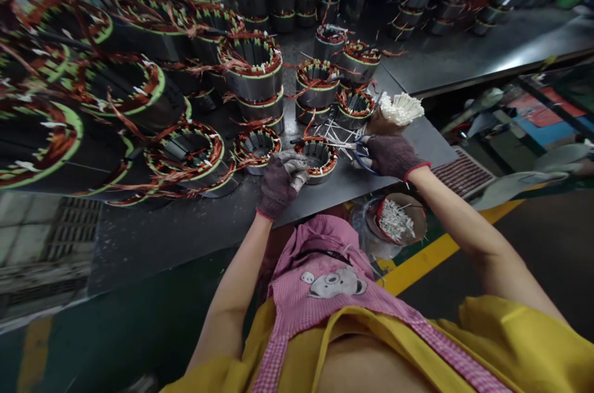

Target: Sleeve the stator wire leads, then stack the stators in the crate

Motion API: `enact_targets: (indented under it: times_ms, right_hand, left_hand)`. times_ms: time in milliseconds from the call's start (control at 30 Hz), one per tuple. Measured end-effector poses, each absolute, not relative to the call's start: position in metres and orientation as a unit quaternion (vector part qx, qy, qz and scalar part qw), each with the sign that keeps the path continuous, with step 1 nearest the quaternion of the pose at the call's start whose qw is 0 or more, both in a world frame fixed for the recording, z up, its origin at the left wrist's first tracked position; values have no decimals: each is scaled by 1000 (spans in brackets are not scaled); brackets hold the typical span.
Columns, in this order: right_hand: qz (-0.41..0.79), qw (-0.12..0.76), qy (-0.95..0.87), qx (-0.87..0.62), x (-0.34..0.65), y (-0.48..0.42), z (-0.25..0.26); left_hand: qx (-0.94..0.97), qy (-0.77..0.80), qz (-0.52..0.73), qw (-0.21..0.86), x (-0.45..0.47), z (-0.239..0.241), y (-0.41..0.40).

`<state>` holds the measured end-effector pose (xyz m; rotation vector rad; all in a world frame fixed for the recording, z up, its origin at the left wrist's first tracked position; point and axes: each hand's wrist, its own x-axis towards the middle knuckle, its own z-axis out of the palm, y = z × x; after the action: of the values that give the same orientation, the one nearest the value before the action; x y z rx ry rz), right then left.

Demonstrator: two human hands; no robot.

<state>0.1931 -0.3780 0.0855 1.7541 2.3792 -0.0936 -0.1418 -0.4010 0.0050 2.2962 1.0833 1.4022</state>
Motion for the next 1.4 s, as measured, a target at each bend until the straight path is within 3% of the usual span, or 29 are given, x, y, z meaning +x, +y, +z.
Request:
enact_targets:
  times_ms: [333, 400, 533, 633, 733, 800, 967, 1133, 1267, 1400]
  right_hand:
    - [-30, 147, 708, 690, 190, -381, 80]
    - [-16, 97, 701, 706, 190, -388, 77]
    - [13, -117, 790, 602, 148, -403, 78]
    - [-55, -94, 866, 488, 98, -406, 79]
    - [-91, -8, 874, 477, 60, -402, 75]
    - [-85, -9, 855, 511, 48, -399, 70]
    - [-148, -111, 779, 600, 47, -395, 69]
    - [-250, -232, 741, 579, 45, -394, 92]
    - [-166, -253, 798, 521, 22, -388, 116]
    - [-73, -187, 871, 448, -21, -363, 133]
  left_hand:
    - [787, 353, 500, 82, -140, 0, -399]
    - [791, 356, 497, 34, -138, 0, -400]
    - [774, 381, 503, -47, -138, 5, -412]
    - [726, 430, 531, -76, -151, 5, -433]
    - [691, 497, 524, -39, -173, -3, -462]
    - [669, 560, 489, 12, -187, -11, -479]
    - [634, 635, 435, 75, -194, -22, -494]
    - [671, 642, 364, 71, -184, -11, -495]
    - [666, 659, 342, 74, -184, -9, -498]
    - [664, 666, 331, 71, -185, -10, -498]
